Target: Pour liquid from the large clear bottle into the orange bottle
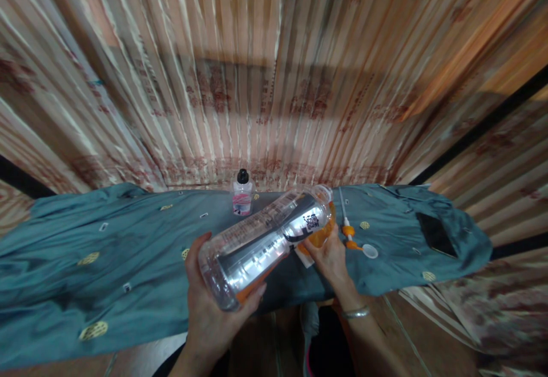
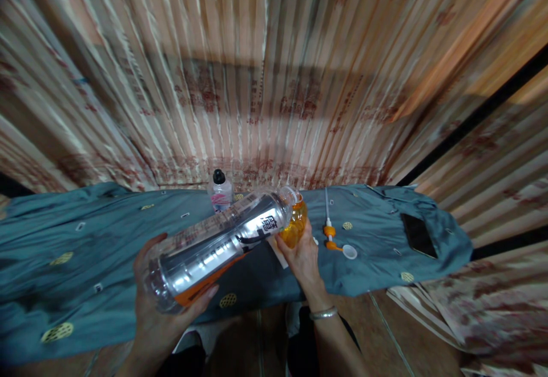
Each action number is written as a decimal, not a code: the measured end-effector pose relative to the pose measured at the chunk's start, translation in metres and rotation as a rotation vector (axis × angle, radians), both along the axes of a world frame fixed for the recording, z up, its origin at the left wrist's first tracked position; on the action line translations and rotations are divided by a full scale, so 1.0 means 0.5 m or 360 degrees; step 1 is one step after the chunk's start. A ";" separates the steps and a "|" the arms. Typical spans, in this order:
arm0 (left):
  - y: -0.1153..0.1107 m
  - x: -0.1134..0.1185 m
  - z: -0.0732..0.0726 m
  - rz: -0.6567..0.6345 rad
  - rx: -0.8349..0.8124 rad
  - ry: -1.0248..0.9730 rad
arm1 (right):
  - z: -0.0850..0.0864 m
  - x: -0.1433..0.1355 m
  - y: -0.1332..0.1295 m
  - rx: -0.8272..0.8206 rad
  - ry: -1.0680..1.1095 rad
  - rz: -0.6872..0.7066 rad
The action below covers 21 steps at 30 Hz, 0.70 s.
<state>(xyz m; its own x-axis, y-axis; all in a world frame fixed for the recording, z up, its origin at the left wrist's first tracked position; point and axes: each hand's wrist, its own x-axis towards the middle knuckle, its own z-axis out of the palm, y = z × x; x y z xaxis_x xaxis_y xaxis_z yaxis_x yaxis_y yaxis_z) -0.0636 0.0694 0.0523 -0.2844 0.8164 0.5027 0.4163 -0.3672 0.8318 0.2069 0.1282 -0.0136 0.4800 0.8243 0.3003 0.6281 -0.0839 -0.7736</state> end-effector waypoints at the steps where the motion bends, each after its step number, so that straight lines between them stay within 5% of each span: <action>1: 0.000 0.000 -0.001 -0.0008 -0.0001 -0.0002 | -0.001 0.000 0.000 0.0010 -0.0003 -0.0005; 21: 0.000 0.003 0.000 -0.0005 -0.0006 -0.0038 | 0.001 -0.002 -0.001 0.0012 0.0013 -0.0005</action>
<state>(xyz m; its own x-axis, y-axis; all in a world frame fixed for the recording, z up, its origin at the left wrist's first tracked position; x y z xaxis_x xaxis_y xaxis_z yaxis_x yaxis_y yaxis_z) -0.0622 0.0695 0.0525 -0.2939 0.8191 0.4926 0.3949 -0.3652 0.8430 0.2059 0.1279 -0.0129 0.4850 0.8205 0.3026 0.6216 -0.0800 -0.7792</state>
